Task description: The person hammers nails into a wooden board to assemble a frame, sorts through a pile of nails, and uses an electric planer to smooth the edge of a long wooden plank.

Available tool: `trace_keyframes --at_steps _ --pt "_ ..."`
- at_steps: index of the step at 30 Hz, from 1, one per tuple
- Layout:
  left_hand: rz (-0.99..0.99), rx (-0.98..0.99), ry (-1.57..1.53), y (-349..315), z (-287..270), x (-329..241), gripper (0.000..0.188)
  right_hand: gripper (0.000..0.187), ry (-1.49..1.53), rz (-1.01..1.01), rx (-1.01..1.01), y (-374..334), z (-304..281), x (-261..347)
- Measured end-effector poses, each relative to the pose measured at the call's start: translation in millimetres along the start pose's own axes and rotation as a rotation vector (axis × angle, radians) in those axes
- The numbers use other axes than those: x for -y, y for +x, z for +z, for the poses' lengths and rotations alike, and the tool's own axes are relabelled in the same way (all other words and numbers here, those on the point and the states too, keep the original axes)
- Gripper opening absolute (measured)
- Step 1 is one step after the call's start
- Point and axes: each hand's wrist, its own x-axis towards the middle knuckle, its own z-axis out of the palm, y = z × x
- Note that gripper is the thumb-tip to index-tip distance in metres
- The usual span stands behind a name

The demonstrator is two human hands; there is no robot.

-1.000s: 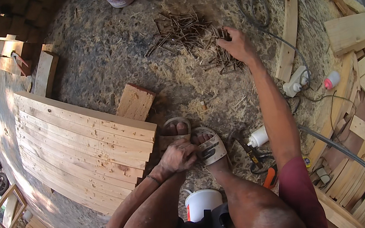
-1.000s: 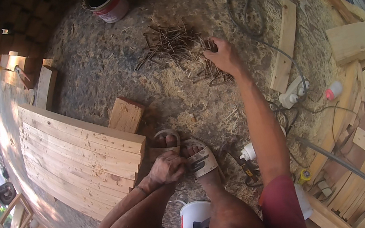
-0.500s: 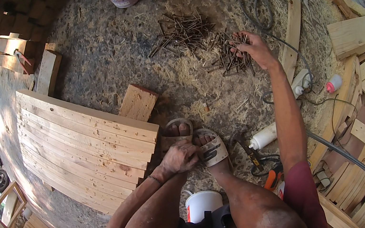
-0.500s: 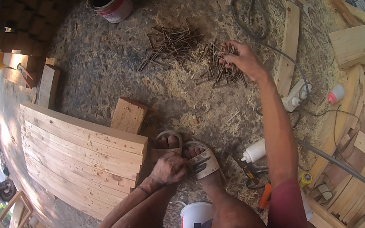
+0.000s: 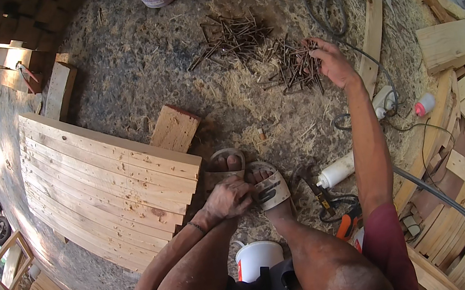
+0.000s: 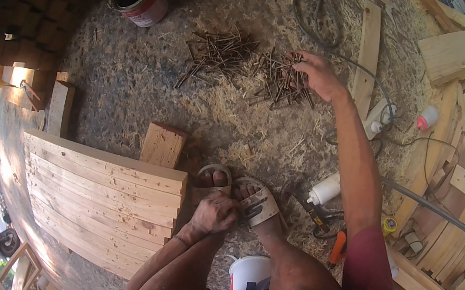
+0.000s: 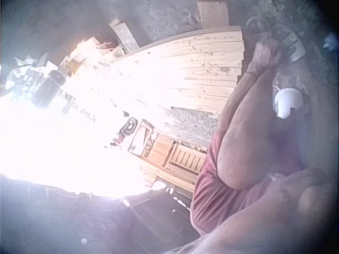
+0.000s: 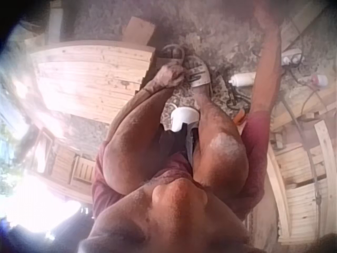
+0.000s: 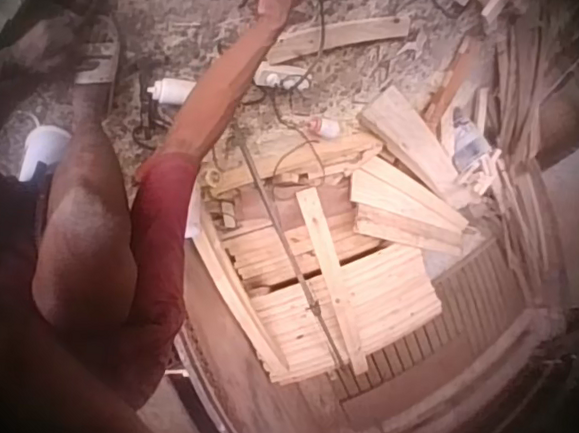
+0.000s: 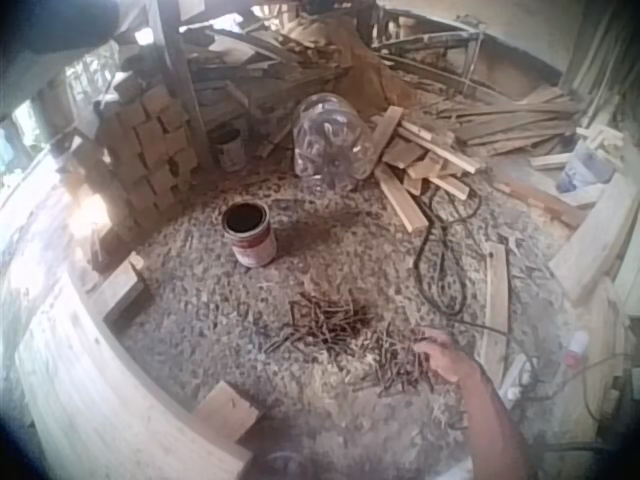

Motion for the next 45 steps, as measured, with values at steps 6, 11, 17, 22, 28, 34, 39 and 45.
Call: trace_keyframes --at_steps 6,11,17,22,28,34,39,45 --pt "-0.057 0.061 -0.016 -1 -2 -2 0.019 0.035 -0.32 -0.03 -0.082 12 -21 -18" --pt "-0.052 0.065 -0.003 -1 -2 -1 0.02 0.034 -0.419 0.005 -0.107 -1 -20 -4" --pt "-0.067 0.082 -0.022 0 -2 -2 0.02 0.034 0.101 -0.015 0.017 -6 -33 -11" --pt "-0.06 0.081 -0.022 -1 -2 -1 0.021 0.036 0.09 -0.033 0.028 -10 -39 -12" --pt "-0.055 0.081 -0.006 -2 -1 1 0.022 0.035 0.11 -0.07 0.032 -13 -41 -14" --pt "-0.056 0.079 -0.004 0 -3 -3 0.022 0.032 0.15 -0.105 -0.142 -9 -53 -23" --pt "-0.061 0.073 -0.002 -1 -2 -2 0.021 0.028 0.133 -0.124 -0.148 -4 -49 -29" --pt "-0.051 0.072 -0.01 -1 -1 0 0.02 0.039 -0.261 -0.189 -0.01 4 -25 -24"
